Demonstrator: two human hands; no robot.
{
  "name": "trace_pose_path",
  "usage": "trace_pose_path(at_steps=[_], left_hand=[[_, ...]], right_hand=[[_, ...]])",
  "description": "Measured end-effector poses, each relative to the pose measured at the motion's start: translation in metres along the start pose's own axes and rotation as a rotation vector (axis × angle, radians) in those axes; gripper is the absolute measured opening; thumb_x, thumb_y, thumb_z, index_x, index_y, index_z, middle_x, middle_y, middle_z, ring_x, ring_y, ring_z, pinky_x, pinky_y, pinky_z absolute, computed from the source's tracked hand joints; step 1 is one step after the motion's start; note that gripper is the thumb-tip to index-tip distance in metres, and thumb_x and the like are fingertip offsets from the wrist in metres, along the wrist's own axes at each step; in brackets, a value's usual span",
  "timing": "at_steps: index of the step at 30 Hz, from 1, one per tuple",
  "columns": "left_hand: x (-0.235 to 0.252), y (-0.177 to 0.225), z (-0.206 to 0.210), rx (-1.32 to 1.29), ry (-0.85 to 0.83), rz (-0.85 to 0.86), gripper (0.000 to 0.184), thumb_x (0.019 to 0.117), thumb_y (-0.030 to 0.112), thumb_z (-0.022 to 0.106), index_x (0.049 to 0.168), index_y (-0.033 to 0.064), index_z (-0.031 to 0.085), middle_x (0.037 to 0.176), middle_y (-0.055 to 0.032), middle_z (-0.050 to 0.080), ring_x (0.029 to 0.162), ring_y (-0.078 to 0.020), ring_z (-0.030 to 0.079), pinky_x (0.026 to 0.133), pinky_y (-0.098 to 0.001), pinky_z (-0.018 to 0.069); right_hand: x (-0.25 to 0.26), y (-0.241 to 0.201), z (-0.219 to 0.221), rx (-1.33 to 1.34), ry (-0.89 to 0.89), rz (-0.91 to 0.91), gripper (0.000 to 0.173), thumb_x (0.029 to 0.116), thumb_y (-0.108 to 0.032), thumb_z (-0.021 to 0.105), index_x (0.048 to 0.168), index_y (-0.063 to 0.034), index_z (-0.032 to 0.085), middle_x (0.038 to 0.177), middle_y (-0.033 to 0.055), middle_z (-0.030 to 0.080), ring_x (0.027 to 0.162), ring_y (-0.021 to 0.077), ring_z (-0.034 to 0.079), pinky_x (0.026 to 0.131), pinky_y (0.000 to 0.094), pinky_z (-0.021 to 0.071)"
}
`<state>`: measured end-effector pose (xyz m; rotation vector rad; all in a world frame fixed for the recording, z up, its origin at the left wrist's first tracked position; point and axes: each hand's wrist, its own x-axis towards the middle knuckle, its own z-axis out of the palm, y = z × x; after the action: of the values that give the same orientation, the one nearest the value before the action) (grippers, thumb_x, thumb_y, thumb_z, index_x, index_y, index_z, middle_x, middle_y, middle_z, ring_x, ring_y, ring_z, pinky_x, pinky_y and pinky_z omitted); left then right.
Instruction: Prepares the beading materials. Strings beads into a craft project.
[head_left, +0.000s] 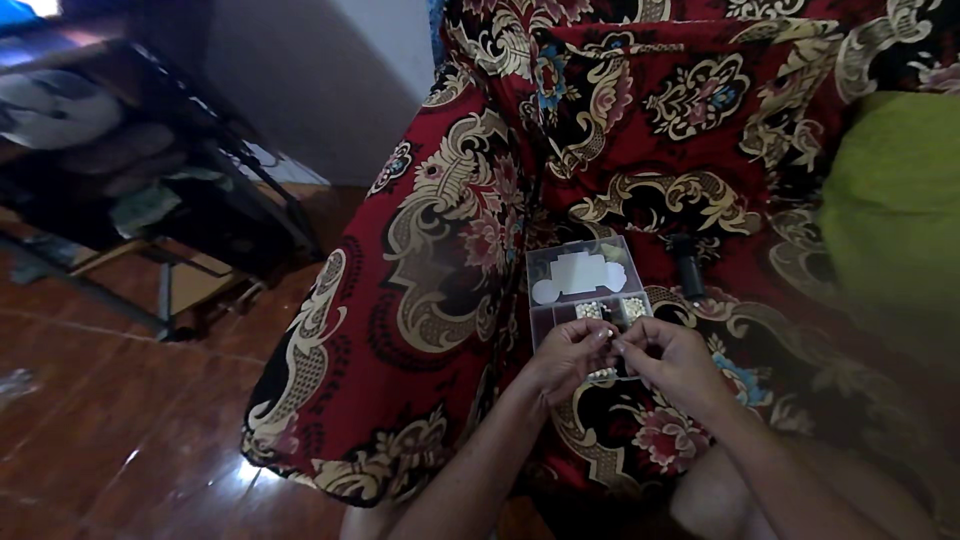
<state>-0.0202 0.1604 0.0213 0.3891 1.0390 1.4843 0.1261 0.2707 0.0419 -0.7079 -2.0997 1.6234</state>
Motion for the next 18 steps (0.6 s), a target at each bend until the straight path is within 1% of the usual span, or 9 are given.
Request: trace_pose_path(at_steps=[13, 18], left_hand=[[0.0010, -0.0005, -0.0014, 0.044, -0.026, 0.023, 0.020, 0.1045, 0.003, 0.046, 0.103, 0.0067, 0.066, 0.094, 0.0007, 0.071, 0.084, -0.0097, 0.070, 0.083, -0.0292, 0.0592], [0.0004, 0.0008, -0.0002, 0.051, -0.018, 0.021, 0.019, 0.1043, 0.003, 0.047, 0.104, 0.0062, 0.066, 0.094, 0.0010, 0.072, 0.084, -0.0096, 0.070, 0.083, -0.0293, 0.0592]], right_hand=[[0.0009, 0.0016, -0.0016, -0.026, -0.020, -0.010, 0.008, 0.0914, -0.016, 0.069, 0.087, -0.0092, 0.070, 0.067, -0.0074, 0.066, 0.050, -0.0026, 0.056, 0.047, 0.0136, 0.0470], [0.0008, -0.0020, -0.0027, -0.007, -0.031, 0.032, 0.007, 0.0919, -0.015, 0.069, 0.087, -0.0095, 0.070, 0.067, -0.0075, 0.066, 0.049, -0.0027, 0.055, 0.046, 0.0133, 0.0461]])
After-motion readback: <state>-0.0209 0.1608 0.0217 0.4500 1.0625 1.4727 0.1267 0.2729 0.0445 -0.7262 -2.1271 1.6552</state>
